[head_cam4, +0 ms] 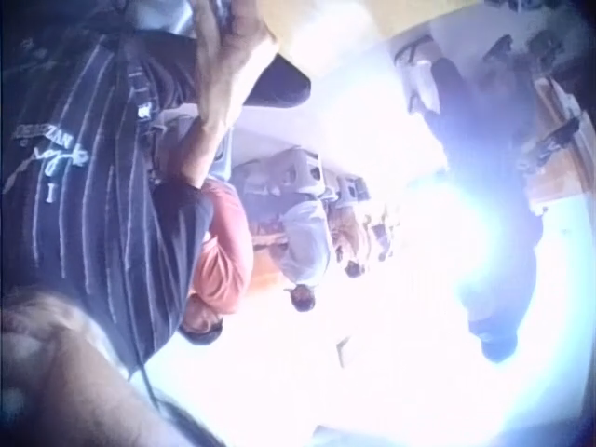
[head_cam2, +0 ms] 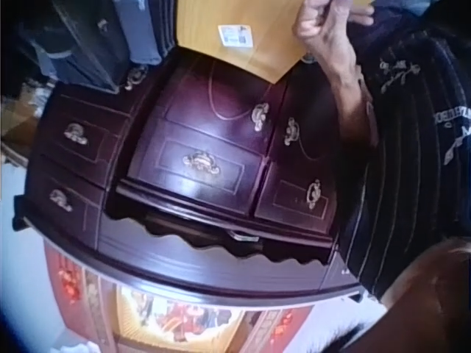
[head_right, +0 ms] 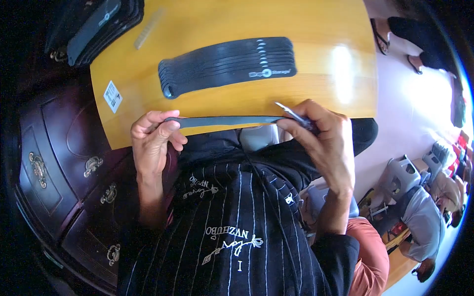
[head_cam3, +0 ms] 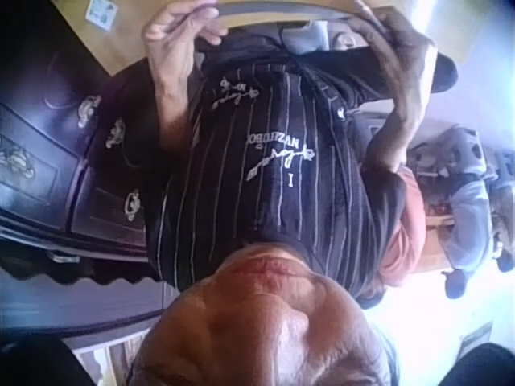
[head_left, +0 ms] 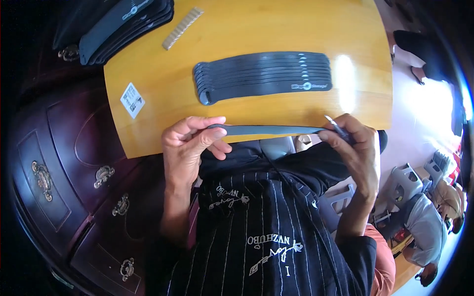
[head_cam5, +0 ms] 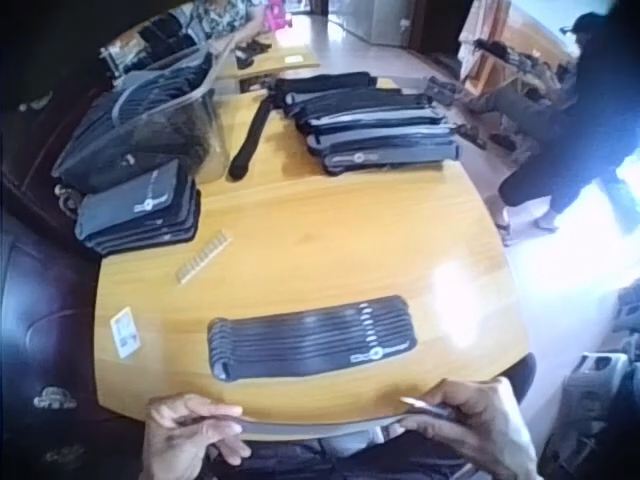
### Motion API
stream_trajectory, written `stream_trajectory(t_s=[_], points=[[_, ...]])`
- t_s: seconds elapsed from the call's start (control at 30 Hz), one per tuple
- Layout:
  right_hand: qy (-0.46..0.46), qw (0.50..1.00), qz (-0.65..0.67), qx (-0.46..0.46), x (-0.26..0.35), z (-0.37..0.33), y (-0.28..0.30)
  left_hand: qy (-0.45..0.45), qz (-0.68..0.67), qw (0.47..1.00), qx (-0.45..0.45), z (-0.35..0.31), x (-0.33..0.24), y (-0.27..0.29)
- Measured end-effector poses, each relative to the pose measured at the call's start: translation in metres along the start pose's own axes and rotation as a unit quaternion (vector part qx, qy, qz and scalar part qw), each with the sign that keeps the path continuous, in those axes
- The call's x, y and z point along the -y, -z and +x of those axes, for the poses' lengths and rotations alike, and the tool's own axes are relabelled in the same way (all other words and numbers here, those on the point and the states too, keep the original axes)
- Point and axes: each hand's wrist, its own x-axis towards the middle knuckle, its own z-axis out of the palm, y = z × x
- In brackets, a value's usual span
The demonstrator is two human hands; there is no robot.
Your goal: Assembling small metal components or pins into silicone wrist straps using a metal tool.
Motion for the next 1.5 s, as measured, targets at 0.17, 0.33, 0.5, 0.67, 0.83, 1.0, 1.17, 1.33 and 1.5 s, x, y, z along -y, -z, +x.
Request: stream_trajectory(t_s=[0.17, 0.33, 0.5, 0.67, 0.83, 1.0, 1.17, 1.33, 1.5], points=[[-0.064, 0.996, 0.062, 0.02, -0.006, 0.003, 0.003, 0.051, -0.052, 0.997, -0.012, 0.0, 0.005, -0.001], [-0.07, 0.992, 0.106, 0.022, -0.011, 0.008, 0.002, 0.014, -0.009, 0.999, -0.031, -0.001, 0.004, 0.001], [-0.112, 0.986, 0.124, -0.01, -0.01, 0.017, 0.007, -0.142, 0.192, 0.965, -0.106, 0.01, 0.005, -0.003], [-0.117, 0.984, 0.131, -0.033, -0.004, 0.022, 0.0, -0.157, 0.234, 0.942, -0.18, 0.017, 0.015, -0.004], [-0.121, 0.988, 0.085, -0.046, -0.004, 0.026, 0.001, -0.168, 0.24, 0.934, -0.203, 0.021, 0.021, -0.003], [-0.097, 0.99, 0.075, -0.07, -0.008, 0.031, 0.001, -0.175, 0.213, 0.94, -0.201, 0.024, 0.022, -0.004], [-0.085, 0.991, 0.075, -0.075, -0.011, 0.033, 0.002, -0.166, 0.204, 0.941, -0.213, 0.026, 0.018, -0.007], [-0.115, 0.991, 0.059, -0.041, -0.015, 0.035, 0.002, -0.164, 0.229, 0.935, -0.214, 0.025, 0.019, -0.005], [-0.107, 0.99, 0.07, -0.062, -0.012, 0.035, 0.004, -0.155, 0.233, 0.936, -0.212, 0.029, 0.018, -0.01]])
